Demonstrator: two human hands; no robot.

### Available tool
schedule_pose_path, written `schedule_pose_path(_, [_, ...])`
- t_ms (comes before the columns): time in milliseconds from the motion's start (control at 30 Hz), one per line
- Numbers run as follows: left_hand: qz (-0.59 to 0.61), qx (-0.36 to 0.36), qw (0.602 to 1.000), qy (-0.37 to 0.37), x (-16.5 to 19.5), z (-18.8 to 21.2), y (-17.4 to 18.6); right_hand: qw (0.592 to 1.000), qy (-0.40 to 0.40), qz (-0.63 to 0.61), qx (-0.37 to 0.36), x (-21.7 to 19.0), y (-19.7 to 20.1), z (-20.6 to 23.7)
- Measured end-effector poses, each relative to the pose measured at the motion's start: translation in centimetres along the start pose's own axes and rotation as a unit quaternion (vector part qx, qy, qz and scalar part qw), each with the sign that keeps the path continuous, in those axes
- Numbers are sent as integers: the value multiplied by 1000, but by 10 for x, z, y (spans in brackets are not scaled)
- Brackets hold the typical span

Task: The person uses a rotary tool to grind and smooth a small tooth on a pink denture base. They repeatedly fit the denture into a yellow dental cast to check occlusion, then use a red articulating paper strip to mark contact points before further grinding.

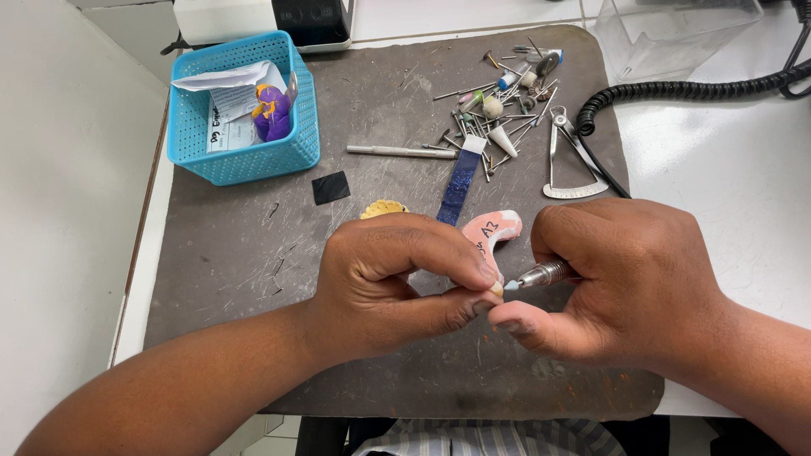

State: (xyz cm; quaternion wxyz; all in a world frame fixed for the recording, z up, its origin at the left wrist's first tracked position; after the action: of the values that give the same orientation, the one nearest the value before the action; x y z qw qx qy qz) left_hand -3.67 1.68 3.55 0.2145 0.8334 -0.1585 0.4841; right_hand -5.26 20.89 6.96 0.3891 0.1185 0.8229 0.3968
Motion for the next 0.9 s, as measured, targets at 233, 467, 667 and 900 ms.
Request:
schedule_pose_path(233, [-4,-6,1000,-2,1,-1,-2,999,30,19,5,-1,-2,-1])
schedule_pose_path(467, [29,-4,999,35,-5,3,-8,998,49,36,4,-3,-3,-1])
schedule_pose_path(667, [68,-12,997,38,-8,8,-9,998,57,33,-3,-2,-4,-2])
schedule_pose_path(900, [49,-11,998,44,-9,6,-10,997,66,29,1,1,-5,-1])
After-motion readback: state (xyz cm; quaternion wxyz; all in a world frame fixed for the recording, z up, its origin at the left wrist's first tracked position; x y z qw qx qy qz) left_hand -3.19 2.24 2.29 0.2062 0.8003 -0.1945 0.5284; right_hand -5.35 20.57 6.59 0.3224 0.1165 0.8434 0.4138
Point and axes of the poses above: each hand's wrist, its own z-axis away from the middle knuckle, its own y-axis out of the back of the hand, x = y × z, the point moved 5 cm from there along -z, towards the middle knuckle, and after that the axes turned 12 degrees about -z, right-handed, at the moved point
